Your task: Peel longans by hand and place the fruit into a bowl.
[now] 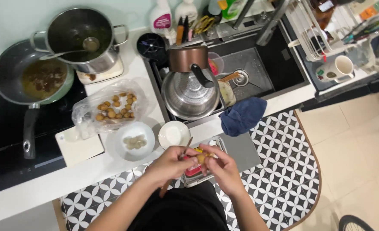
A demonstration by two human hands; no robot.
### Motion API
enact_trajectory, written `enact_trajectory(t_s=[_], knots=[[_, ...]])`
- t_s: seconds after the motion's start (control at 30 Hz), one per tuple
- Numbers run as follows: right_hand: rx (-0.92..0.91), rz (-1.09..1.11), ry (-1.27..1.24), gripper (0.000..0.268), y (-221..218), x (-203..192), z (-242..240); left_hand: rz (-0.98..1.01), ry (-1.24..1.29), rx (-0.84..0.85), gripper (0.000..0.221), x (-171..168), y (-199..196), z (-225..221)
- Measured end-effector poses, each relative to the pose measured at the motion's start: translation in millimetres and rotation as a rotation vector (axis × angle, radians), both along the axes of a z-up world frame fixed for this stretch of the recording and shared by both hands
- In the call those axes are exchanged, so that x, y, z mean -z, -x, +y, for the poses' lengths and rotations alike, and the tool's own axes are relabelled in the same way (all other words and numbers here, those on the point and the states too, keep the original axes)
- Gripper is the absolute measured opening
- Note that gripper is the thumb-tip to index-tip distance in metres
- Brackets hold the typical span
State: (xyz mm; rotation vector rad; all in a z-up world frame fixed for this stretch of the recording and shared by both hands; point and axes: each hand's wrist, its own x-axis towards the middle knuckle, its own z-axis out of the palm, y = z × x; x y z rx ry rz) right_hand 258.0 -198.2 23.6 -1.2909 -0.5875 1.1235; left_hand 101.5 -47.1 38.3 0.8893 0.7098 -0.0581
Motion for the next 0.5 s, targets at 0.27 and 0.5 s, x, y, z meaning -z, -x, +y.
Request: enact_trajectory(t_s=[0.27,0.5], knots=[[0.09,0.347,-0.139,0.028,-14.2,0.3,-15.5,0.041,-0.48,-0.123,0.038,-14.6,-18.6,-28.3],[0.222,0.029,-0.085,0.033,-24.1,-9.4,-27.6,-0.285,-0.487,-0.081,0.05,-49.8,-22.6,-53.3]])
